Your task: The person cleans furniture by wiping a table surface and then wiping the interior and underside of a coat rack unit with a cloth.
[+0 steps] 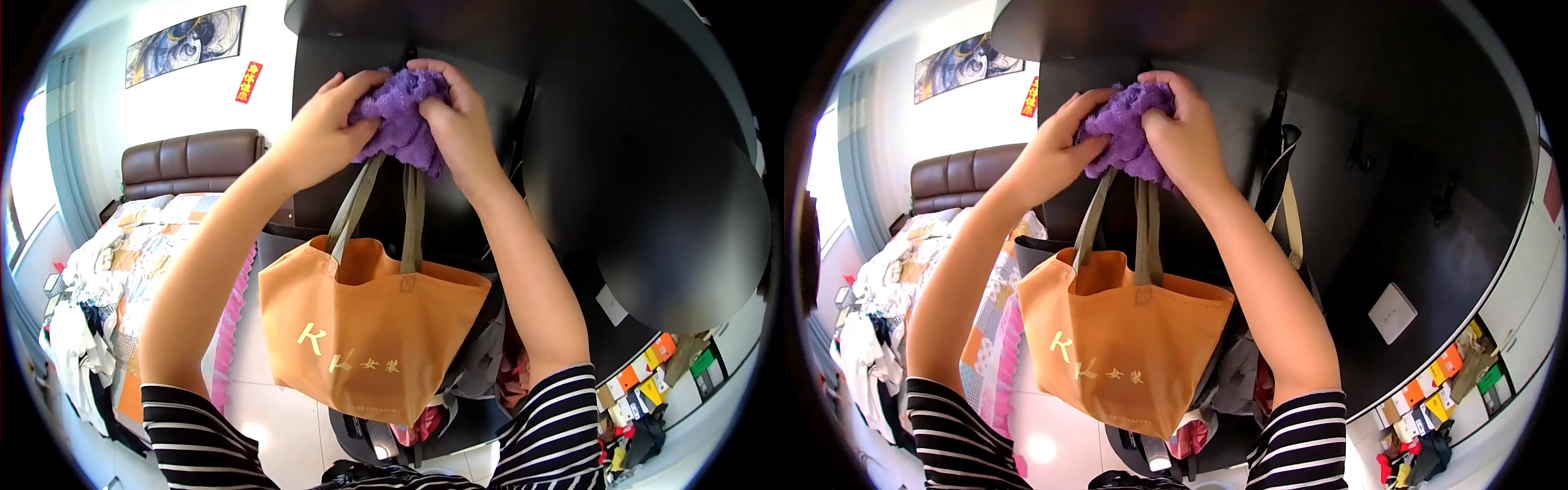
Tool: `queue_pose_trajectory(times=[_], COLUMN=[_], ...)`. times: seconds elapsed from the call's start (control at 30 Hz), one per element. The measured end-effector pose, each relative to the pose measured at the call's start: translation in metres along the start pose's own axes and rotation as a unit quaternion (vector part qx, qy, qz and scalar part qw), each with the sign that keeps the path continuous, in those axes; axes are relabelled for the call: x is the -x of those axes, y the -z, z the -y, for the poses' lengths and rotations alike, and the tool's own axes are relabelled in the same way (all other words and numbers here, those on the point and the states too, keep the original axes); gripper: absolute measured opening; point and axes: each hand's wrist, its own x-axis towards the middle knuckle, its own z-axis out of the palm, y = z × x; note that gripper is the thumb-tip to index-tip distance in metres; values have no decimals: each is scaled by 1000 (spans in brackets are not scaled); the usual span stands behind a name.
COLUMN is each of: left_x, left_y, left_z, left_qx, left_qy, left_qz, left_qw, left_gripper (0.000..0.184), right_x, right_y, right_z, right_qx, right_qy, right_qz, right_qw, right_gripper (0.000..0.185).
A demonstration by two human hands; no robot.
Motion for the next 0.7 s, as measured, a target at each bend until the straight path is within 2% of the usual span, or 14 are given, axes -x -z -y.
queue_pose_trajectory(times=[0.07, 0.1, 0.2, 0.23, 0.33, 0.4, 0.43, 0.47, 0.53, 0.6, 0.63, 0.7], left_x=[4, 5, 9, 9, 5, 5, 7, 8, 7, 1, -2, -12], left_y=[-11, -13, -6, -5, -6, -8, -12, -18, -30, -40, -48, -70], left_z=[6, 4, -7, -5, -1, -6, -11, -17, -29, -43, -52, -64], left_qx=[38, -14, 74, 95, 118, 183, 185, 186, 95, -150, -160, -139], left_qy=[-30, -52, 83, 96, 48, 81, 54, 25, -43, -200, -235, -275], left_qz=[-33, -57, 11, 14, -12, -29, -62, -96, -159, -201, -197, -200], left_qw=[998, 997, 994, 991, 992, 979, 979, 978, 982, 947, 938, 930], left_gripper=[46, 47, 49, 47, 45, 40, 39, 40, 45, 47, 49, 51], right_x=[0, 1, -2, -3, 3, 15, 22, 32, 51, 56, 56, 50], right_y=[-6, -7, 2, 2, -4, -10, -8, -3, 11, 29, 39, 62], right_z=[5, 7, 7, 7, 6, 6, 3, 3, 8, 14, 18, 23], right_qx=[5, 8, 10, 19, 53, 89, 94, 84, 143, 260, 315, 340], right_qy=[14, 18, -20, -18, 6, 49, 84, 69, 121, 270, 339, 341], right_qz=[-15, -22, 26, 21, -17, -74, -89, -85, -73, -68, -65, -117], right_qw=[1000, 1000, 999, 999, 998, 992, 988, 990, 980, 925, 884, 869], right_gripper=[32, 32, 32, 32, 32, 32, 32, 34, 40, 43, 45, 45])
